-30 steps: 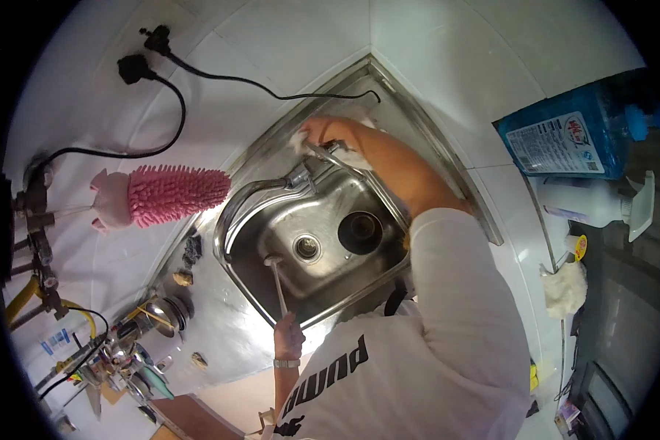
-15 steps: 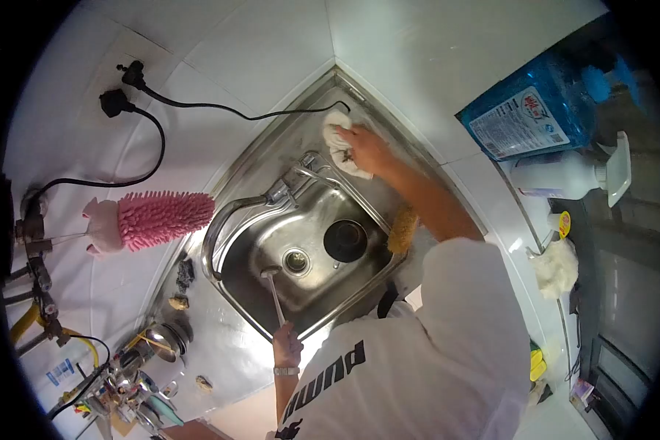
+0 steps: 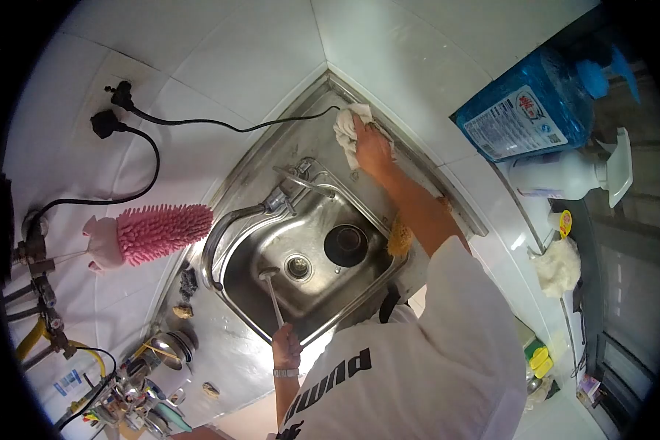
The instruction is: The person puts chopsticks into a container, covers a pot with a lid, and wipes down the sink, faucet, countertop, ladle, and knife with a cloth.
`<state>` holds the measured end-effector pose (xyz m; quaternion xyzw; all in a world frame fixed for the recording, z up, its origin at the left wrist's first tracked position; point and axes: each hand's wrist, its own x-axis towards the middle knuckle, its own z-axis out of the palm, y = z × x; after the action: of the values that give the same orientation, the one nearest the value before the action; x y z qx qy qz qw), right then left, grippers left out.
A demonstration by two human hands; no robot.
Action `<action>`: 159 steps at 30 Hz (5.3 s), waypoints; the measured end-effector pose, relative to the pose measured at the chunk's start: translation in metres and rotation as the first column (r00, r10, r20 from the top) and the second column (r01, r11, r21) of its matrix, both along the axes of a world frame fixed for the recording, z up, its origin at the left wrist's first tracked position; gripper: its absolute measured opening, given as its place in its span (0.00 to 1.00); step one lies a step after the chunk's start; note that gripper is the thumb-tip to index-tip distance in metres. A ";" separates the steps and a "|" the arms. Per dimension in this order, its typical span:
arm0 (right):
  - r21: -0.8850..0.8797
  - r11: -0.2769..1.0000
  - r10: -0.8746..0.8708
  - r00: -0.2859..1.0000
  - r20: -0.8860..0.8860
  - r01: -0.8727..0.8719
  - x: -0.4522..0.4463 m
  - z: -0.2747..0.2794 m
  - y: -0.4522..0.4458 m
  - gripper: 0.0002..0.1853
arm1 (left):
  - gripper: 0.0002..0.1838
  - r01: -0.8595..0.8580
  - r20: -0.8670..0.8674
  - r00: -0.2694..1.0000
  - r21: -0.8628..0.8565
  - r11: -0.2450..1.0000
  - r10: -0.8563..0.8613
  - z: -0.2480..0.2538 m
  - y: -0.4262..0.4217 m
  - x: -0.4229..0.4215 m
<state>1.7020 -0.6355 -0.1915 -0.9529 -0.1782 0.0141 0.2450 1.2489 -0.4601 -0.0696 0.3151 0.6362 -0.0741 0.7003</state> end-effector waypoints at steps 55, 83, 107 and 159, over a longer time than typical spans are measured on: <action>-0.351 0.936 -0.081 0.985 -0.151 0.023 -0.097 0.018 -0.108 0.24 | 0.17 0.017 0.089 0.996 -0.052 0.999 -0.013 -0.004 0.004 -0.014; -0.306 0.867 0.436 0.896 0.085 -0.393 0.029 0.015 0.088 0.34 | 0.14 -0.060 0.074 0.995 -0.016 0.998 0.061 -0.003 -0.002 -0.013; -0.248 0.729 0.615 0.770 -0.170 -0.638 0.045 0.039 0.121 0.20 | 0.15 -0.090 0.029 0.995 -0.029 0.996 0.091 0.001 0.001 -0.018; -0.002 0.385 0.851 0.356 -0.387 -0.923 0.032 0.036 0.185 0.31 | 0.16 0.010 0.010 1.000 -0.043 0.999 -0.010 -0.012 -0.001 -0.015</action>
<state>1.7337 -0.4508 -0.1554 -0.7053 -0.6216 0.3202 0.1166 1.2340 -0.4607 -0.0813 0.3035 0.6294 -0.0896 0.7098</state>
